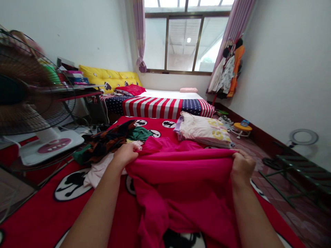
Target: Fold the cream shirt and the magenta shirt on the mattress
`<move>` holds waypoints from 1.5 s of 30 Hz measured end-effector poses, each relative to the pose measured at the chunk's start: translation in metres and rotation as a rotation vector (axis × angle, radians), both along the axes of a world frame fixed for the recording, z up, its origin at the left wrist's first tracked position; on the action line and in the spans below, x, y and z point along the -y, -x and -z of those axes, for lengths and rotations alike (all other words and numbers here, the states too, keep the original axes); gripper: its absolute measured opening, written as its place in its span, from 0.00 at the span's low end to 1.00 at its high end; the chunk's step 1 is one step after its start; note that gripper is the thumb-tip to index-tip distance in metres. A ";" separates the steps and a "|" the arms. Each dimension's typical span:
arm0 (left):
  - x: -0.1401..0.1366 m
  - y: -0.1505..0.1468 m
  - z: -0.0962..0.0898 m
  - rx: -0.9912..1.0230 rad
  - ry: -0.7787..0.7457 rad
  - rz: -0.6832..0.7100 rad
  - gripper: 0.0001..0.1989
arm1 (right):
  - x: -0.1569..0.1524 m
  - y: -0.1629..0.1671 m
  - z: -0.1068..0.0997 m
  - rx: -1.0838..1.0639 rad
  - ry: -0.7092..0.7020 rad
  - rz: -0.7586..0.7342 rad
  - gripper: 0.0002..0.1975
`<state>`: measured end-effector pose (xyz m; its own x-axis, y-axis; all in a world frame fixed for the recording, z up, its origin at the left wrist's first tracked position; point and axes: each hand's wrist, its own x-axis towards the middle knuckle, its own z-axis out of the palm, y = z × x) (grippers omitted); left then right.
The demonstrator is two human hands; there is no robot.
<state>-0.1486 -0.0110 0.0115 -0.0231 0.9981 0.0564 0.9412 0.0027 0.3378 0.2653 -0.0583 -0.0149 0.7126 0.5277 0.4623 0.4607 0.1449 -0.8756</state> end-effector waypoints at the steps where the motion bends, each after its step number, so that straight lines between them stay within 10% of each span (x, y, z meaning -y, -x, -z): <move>1: 0.002 -0.001 0.001 -0.052 0.026 -0.014 0.14 | 0.000 -0.001 0.002 0.046 0.039 0.027 0.13; 8: 0.004 -0.056 0.013 0.161 -0.387 0.281 0.13 | -0.002 0.024 0.002 0.296 -0.023 0.124 0.14; 14: 0.010 -0.093 0.049 0.288 -0.187 0.689 0.15 | -0.015 0.026 0.016 0.150 0.542 -0.189 0.34; 22: 0.011 -0.091 0.055 0.221 -0.185 0.643 0.27 | -0.014 0.024 0.027 0.039 0.621 -0.432 0.12; 30: 0.002 -0.082 0.053 0.099 -0.229 0.420 0.27 | -0.017 0.011 0.017 0.219 0.124 -0.066 0.22; 38: -0.008 -0.068 0.059 0.046 -0.294 0.173 0.22 | -0.019 0.019 0.026 0.435 0.319 -0.107 0.24; 45: -0.008 -0.060 0.046 0.123 -0.131 -0.012 0.44 | -0.022 0.020 0.041 0.367 0.591 -0.282 0.41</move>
